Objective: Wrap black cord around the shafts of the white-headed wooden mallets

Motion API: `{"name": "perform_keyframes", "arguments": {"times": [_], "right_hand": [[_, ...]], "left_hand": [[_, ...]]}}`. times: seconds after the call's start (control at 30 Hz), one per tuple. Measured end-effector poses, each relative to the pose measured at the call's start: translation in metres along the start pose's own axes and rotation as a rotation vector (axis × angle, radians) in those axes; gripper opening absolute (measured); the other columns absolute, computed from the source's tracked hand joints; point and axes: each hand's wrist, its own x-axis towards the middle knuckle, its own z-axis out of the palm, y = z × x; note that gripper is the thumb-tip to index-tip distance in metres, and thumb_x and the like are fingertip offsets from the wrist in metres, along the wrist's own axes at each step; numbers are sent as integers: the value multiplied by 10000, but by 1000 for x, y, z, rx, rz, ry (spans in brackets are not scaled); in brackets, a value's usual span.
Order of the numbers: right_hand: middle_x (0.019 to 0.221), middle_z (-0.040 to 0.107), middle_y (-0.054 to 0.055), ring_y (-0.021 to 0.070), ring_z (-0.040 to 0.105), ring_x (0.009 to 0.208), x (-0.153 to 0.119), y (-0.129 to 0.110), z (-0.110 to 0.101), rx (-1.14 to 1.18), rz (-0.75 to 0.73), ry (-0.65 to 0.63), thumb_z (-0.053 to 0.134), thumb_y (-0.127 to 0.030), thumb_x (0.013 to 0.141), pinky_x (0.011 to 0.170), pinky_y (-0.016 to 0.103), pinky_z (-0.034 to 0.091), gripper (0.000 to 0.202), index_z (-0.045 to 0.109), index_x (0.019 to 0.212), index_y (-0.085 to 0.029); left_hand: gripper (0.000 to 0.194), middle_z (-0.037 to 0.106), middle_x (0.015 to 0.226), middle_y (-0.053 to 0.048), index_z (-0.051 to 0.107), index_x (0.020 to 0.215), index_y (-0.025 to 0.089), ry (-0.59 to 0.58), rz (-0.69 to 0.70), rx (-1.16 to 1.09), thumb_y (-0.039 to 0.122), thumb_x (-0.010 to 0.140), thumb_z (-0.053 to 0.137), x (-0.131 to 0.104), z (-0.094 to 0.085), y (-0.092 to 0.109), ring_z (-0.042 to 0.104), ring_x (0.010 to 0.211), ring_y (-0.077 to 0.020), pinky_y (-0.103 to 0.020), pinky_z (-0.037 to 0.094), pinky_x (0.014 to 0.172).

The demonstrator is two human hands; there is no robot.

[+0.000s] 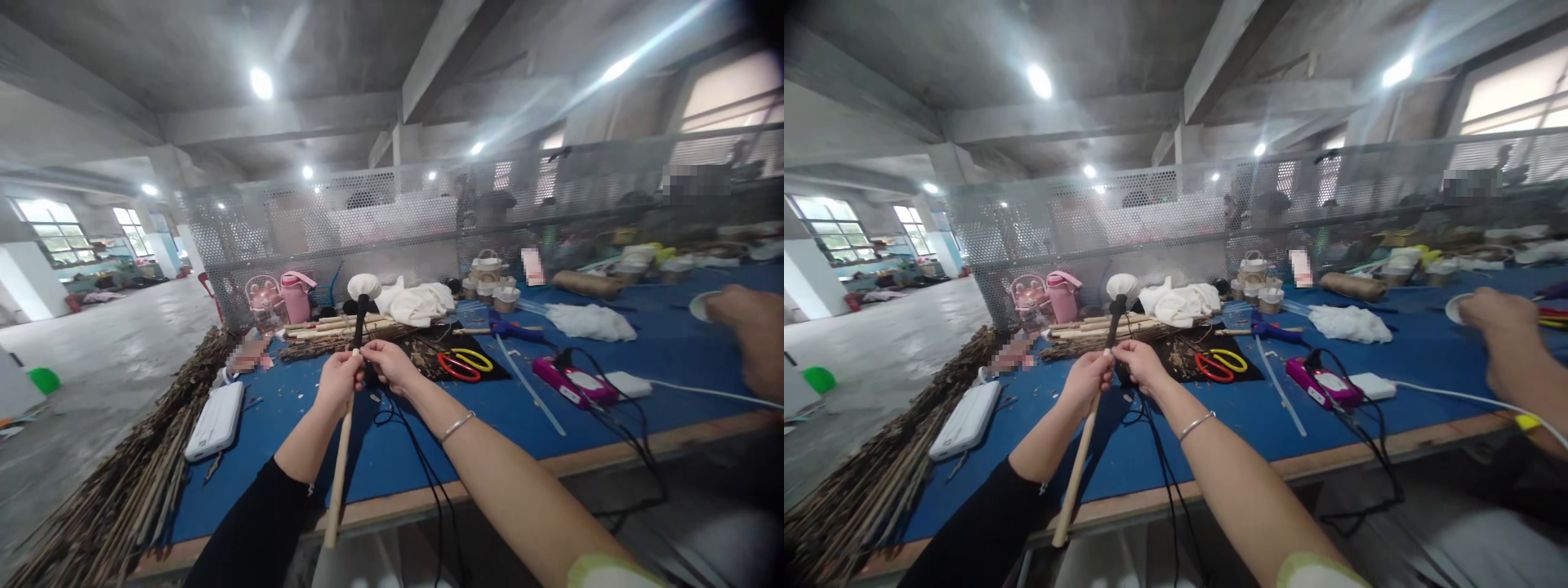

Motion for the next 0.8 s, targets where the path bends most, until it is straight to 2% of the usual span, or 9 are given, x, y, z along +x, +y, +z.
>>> {"name": "perform_keyframes", "arguments": {"times": [0.17,0.3,0.47,0.53,0.67,0.8], "right_hand": [[449,377,-106,6,153,304,1,-1,-10,55,86,-258,624,-392,730,292,135,72,269,505,826,-170],[455,372,-108,2,151,310,-2,-6,-13,117,100,-341,637,-394,721,298,131,69,308,525,882,-156],[454,362,-110,7,145,315,-5,-10,-9,148,72,-362,652,-364,700,298,138,67,310,539,895,-151],[454,376,-107,7,145,314,-4,-9,-10,136,46,-353,652,-368,698,298,144,65,311,538,887,-148],[441,387,-104,8,152,308,-1,-5,-13,101,20,-293,644,-393,696,301,148,63,322,532,873,-150],[466,427,-86,10,172,320,0,-1,-11,66,25,-261,632,-405,698,305,148,70,314,528,850,-150]], "left_hand": [[289,497,462,37,514,650,135,31,-12,-37,372,614,675,0,1,-2,401,356,-34,-150,293,356],[298,519,467,29,513,667,138,30,26,-66,419,674,614,-3,8,-6,424,361,-42,-156,324,375],[299,491,460,46,490,674,151,38,126,-94,435,713,576,-5,11,-8,399,355,-41,-161,317,374],[300,489,466,44,494,686,152,5,138,-70,440,728,562,-4,9,-10,404,362,-44,-165,325,381],[291,505,519,30,517,748,146,-76,62,-40,433,735,564,-2,6,-11,423,388,-45,-159,313,383],[297,475,552,45,482,735,149,-24,-6,-108,424,710,591,-5,8,-6,349,378,-18,-134,223,347]]}}
